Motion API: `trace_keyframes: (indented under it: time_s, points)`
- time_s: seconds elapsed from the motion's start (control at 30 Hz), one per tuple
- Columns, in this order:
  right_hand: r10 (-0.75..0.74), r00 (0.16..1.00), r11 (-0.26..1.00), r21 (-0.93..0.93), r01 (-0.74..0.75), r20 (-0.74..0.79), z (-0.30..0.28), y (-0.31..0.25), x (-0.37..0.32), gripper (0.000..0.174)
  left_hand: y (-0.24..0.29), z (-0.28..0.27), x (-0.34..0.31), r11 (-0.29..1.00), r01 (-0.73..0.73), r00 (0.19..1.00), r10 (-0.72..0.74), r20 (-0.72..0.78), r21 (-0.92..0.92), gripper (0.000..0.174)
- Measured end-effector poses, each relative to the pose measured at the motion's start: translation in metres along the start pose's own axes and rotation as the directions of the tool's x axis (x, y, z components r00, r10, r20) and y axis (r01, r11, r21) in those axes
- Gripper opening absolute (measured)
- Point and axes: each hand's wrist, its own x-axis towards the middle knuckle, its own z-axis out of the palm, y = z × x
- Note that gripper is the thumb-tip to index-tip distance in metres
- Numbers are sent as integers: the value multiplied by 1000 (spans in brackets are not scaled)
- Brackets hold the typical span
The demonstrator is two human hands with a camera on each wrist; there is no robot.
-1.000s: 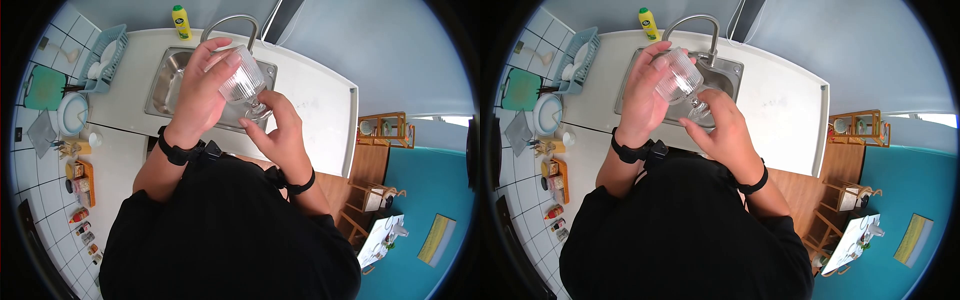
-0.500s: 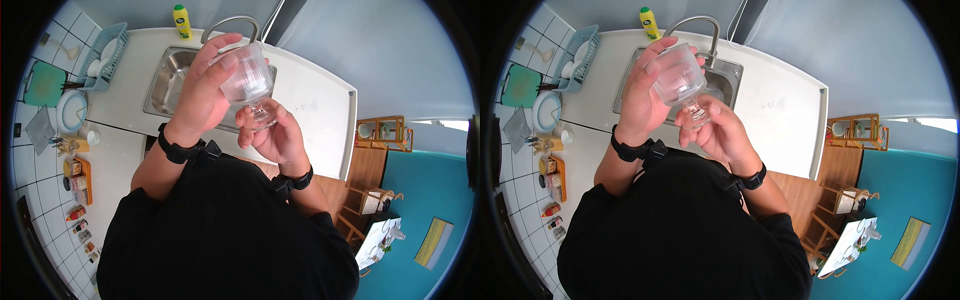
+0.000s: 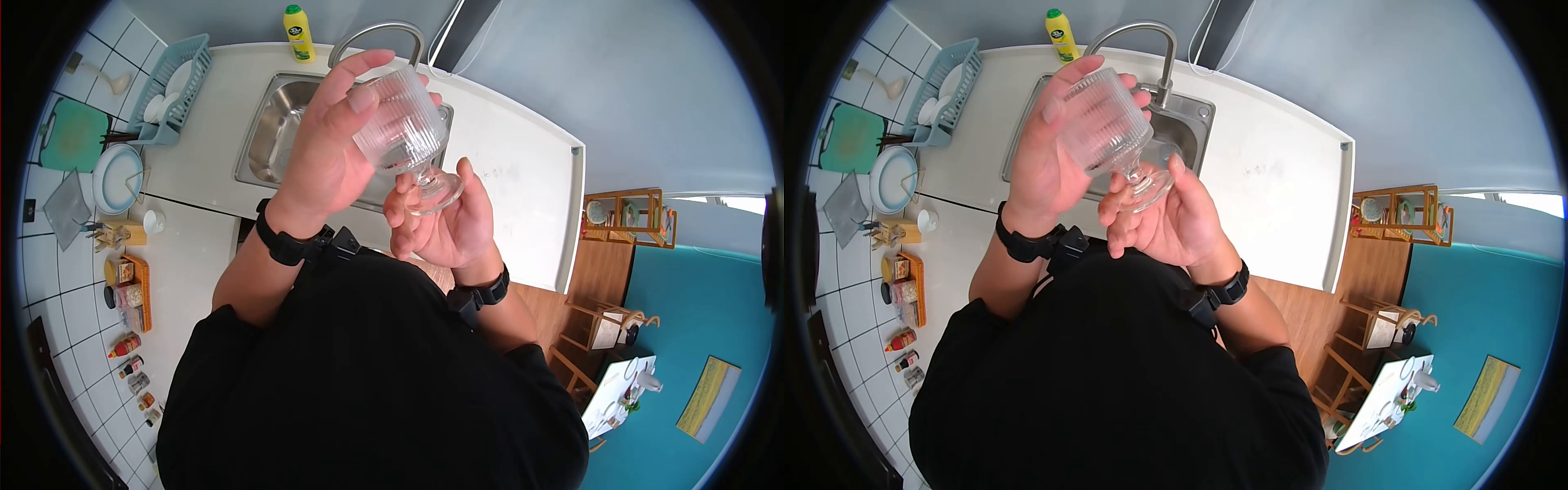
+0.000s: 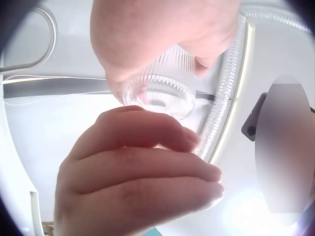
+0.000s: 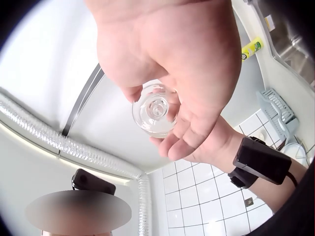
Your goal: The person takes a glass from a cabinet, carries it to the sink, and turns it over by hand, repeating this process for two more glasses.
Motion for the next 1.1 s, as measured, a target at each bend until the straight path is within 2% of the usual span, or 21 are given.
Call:
trace_keyframes:
  time_s: [0.03, 0.17, 0.23, 0.27, 0.33, 0.4, 0.47, 0.5, 0.53, 0.57, 0.6, 0.67, 0.7, 0.77, 0.8, 0.87, 0.93, 1.0, 1.03, 1.07, 1.1]
  points:
    - [-30, 1000, 997, -65, 29, -7, 0, 0, 0, 67, 0, 0, 0, 1000, -1, 1000, 1, 0, 0, 72]
    - [-87, 996, 994, -67, 86, -13, 2, -2, -2, 58, -1, 3, 0, 1000, -1, 1000, 1, 7, -5, 73]
    - [-152, 988, 952, -275, 137, -35, 3, -4, -4, 44, -1, 3, 0, 1000, 0, 1000, 0, 4, 0, 73]
    - [-152, 988, 952, -275, 137, -33, 4, -3, -5, 44, 0, 4, -1, 1000, 8, 1000, -8, -5, 5, 72]
    - [-267, 960, 788, -593, 167, -84, 8, -2, -6, 35, 0, 3, -2, 1000, 16, 1000, -16, -14, 10, 71]
    - [-271, 962, 771, -607, 192, -40, 7, -5, -8, 30, -1, 0, -2, 1000, 30, 999, -30, -16, -1, 67]
    - [-401, 912, 461, -879, 123, -83, 7, -5, -12, 35, -3, -2, -2, 999, 34, 999, -34, -26, 6, 65]
    - [-401, 912, 461, -879, 124, -82, 8, -7, -14, 35, -4, -3, -2, 999, 37, 999, -37, -35, 14, 64]
    - [-430, 902, 148, -989, 23, -44, 10, -11, -15, 41, -5, -3, -3, 999, 37, 999, -36, -35, 15, 64]
    - [-445, 896, -182, -980, -87, 3, 12, -13, -15, 47, -7, -4, -3, 999, 28, 998, -27, -49, 24, 62]
    - [-445, 896, -181, -980, -85, 4, 14, -13, -12, 47, -8, -4, -4, 999, 19, 998, -17, -63, 32, 61]
    - [-495, 828, -531, -846, -51, 261, 19, -11, -6, 55, -10, -5, -6, 999, 5, 997, -2, -73, 43, 60]
    - [-496, 828, -531, -846, -50, 262, 18, -10, -5, 55, -11, -6, -7, 999, -8, 996, 13, -83, 53, 59]
    - [-575, 728, -629, -771, -101, 373, 15, -9, -4, 56, -16, -11, -8, 998, -15, 996, 21, -87, 67, 60]
    - [-576, 727, -629, -770, -102, 374, 15, -12, -3, 56, -17, -12, -9, 997, -22, 995, 30, -92, 81, 61]
    - [-506, 668, -787, -608, -100, 545, 14, -19, -3, 62, -16, -11, -11, 1000, -14, 997, 16, -81, 24, 60]
    - [-508, 663, -790, -605, -103, 550, 12, -26, -8, 65, -16, -10, -15, 999, 4, 998, -6, -60, -38, 59]
    - [-544, 623, -683, -728, 61, 562, 6, -34, -14, 65, -13, -16, -21, 992, 122, 991, -122, 62, 3, 63]
    - [-535, 600, -644, -747, 166, 595, 6, -37, -16, 63, -15, -18, -23, 991, 131, 988, -131, 76, -1, 63]
    - [-542, 595, -648, -746, 154, 594, 10, -39, -20, 63, -18, -20, -25, 989, 146, 984, -148, 100, 21, 65]
    - [-524, 623, -665, -736, 126, 580, 16, -41, -23, 61, -21, -22, -28, 986, 160, 979, -164, 120, 44, 66]
